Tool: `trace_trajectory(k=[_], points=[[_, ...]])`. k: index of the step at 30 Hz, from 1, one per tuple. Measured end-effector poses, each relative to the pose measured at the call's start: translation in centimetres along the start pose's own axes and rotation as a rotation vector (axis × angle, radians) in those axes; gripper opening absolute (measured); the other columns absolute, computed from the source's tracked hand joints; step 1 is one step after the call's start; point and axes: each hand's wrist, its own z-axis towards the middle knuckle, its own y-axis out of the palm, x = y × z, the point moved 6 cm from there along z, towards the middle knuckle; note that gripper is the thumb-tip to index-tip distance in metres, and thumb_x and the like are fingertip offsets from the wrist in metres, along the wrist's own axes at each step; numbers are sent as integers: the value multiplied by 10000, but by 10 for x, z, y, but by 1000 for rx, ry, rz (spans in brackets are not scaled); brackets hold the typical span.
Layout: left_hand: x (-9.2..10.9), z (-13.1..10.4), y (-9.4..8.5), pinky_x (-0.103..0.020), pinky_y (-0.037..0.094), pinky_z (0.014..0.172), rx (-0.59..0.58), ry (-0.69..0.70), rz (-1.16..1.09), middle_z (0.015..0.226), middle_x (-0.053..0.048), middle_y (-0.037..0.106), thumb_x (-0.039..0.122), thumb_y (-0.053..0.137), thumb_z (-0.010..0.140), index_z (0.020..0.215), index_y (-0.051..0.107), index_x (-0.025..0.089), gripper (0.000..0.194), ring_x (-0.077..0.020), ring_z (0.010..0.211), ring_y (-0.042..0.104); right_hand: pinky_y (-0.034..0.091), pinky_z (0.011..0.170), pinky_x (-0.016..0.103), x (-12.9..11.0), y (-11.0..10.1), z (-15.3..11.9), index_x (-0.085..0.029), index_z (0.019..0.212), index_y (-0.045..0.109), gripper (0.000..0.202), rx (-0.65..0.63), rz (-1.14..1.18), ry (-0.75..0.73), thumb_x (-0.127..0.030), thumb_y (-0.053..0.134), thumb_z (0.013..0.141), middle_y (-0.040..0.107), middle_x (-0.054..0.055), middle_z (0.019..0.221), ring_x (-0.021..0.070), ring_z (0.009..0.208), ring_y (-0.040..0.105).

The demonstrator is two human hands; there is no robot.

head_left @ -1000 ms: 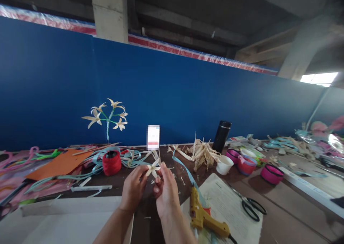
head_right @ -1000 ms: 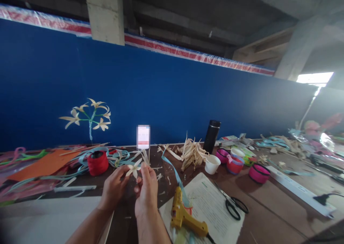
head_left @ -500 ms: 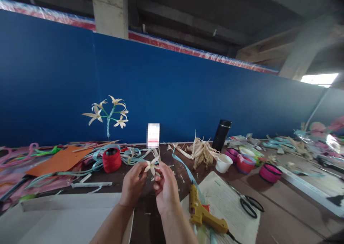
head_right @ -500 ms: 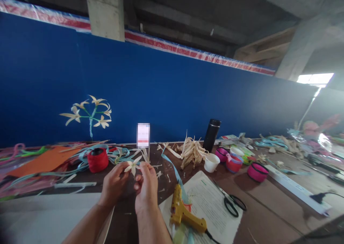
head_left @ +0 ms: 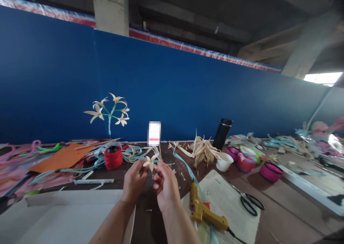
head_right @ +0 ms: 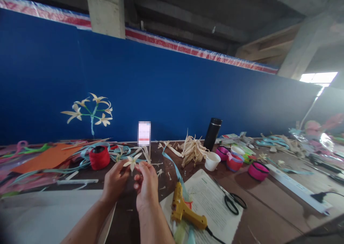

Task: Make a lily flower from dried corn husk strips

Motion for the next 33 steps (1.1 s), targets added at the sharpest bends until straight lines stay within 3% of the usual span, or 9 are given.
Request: trace_trajectory(k=[4,12,18,22,33], points=[[0,1,0,-213,457,685,7,24,-10,808,-1,653,183,502,765,861,608,197,144,-132,726,607,252,344,110,1,-1,-1,-167,874,560,305,9,-52,18,-363,691,679,674,57,804,39,456,469],[3,1,-1,-218,460,673,3,50,-9,788,-8,646,200,496,792,852,602,191,122,-135,706,603,273,359,109,-11,4,-3,-172,903,570,328,-21,-62,-19,-285,726,638,659,14,737,32,452,453],[11,1,-2,-230,465,710,-17,156,29,817,-30,652,215,474,825,858,598,196,130,-153,753,611,286,362,114,-13,0,0,-183,889,589,309,-53,-118,1,-371,701,670,639,1,766,39,475,479],[9,-1,0,-238,466,728,-32,171,10,838,-38,646,226,480,834,895,587,188,129,-154,776,610,289,369,114,-15,-1,0,-189,893,601,320,-73,-144,7,-319,731,631,626,-16,755,40,489,487],[5,-1,2,-253,476,744,-69,104,-43,878,-39,653,193,473,813,916,592,195,157,-166,821,623,266,371,121,-27,-7,2,-149,872,617,336,71,-294,-188,-257,752,584,567,-40,552,58,471,469]])
